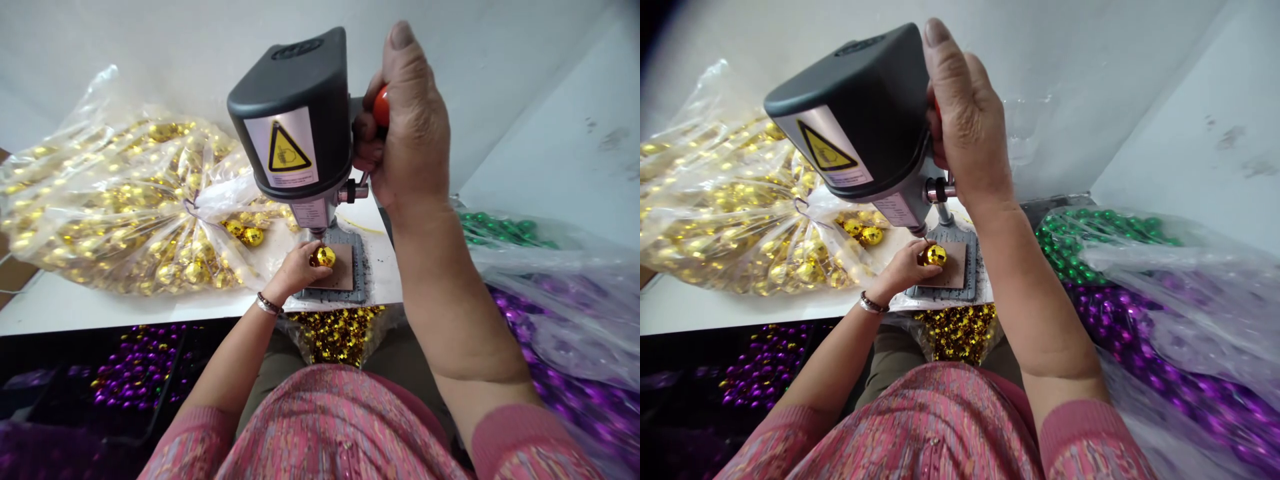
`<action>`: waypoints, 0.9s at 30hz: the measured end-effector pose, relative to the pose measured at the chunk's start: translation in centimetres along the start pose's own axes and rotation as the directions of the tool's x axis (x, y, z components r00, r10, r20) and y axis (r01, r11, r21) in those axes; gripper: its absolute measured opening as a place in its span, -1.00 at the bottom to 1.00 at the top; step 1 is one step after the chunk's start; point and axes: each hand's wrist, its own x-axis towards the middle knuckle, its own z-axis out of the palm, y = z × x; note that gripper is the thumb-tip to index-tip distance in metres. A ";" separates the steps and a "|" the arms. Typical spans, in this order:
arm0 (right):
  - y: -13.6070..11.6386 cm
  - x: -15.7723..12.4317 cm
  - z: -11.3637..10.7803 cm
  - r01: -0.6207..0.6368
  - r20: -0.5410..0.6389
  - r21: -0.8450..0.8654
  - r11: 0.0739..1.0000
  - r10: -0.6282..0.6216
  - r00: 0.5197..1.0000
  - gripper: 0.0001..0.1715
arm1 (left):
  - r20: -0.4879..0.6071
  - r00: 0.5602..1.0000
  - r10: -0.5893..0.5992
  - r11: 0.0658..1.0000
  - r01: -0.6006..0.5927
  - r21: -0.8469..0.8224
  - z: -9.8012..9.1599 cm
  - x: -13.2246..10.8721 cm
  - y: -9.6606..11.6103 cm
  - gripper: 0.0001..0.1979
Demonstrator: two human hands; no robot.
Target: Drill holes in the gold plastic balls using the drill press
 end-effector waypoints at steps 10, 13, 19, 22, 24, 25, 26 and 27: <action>0.0 -1.3 0.0 0.093 0.019 0.013 0.996 -0.093 0.995 -0.38 | 0.060 0.995 -0.077 0.955 0.091 -0.282 1.0 0.1 -0.2 -0.25; 0.4 -3.7 -0.7 0.290 0.039 -0.075 0.954 -0.288 0.957 -0.57 | 0.046 0.995 -0.089 0.952 0.099 -0.291 1.0 -0.1 0.0 -0.25; 2.8 -7.8 -2.7 0.439 0.136 -0.179 0.881 -0.419 0.898 -0.73 | 0.041 0.998 -0.038 0.958 0.048 -0.284 1.1 -0.2 -0.1 -0.32; 3.9 -8.4 -3.0 0.554 0.196 -0.151 0.819 -0.524 0.829 -0.79 | 0.037 0.999 -0.032 0.958 0.041 -0.283 1.2 -0.2 -0.2 -0.33; 4.4 -8.4 -3.0 0.589 0.190 -0.163 0.791 -0.561 0.806 -0.81 | 0.040 0.999 -0.034 0.959 0.044 -0.281 1.2 -0.2 -0.3 -0.37; 4.6 -8.4 -3.0 0.602 0.183 -0.176 0.779 -0.575 0.797 -0.81 | 0.041 0.999 -0.036 0.958 0.046 -0.284 1.2 -0.2 -0.3 -0.39; 4.7 -8.4 -2.9 0.613 0.175 -0.192 0.766 -0.588 0.790 -0.81 | 0.041 0.999 -0.036 0.956 0.047 -0.288 1.2 -0.2 -0.3 -0.41; 4.8 -8.4 -2.9 0.622 0.167 -0.205 0.755 -0.600 0.783 -0.80 | 0.041 0.999 -0.035 0.954 0.046 -0.296 1.2 -0.2 -0.3 -0.42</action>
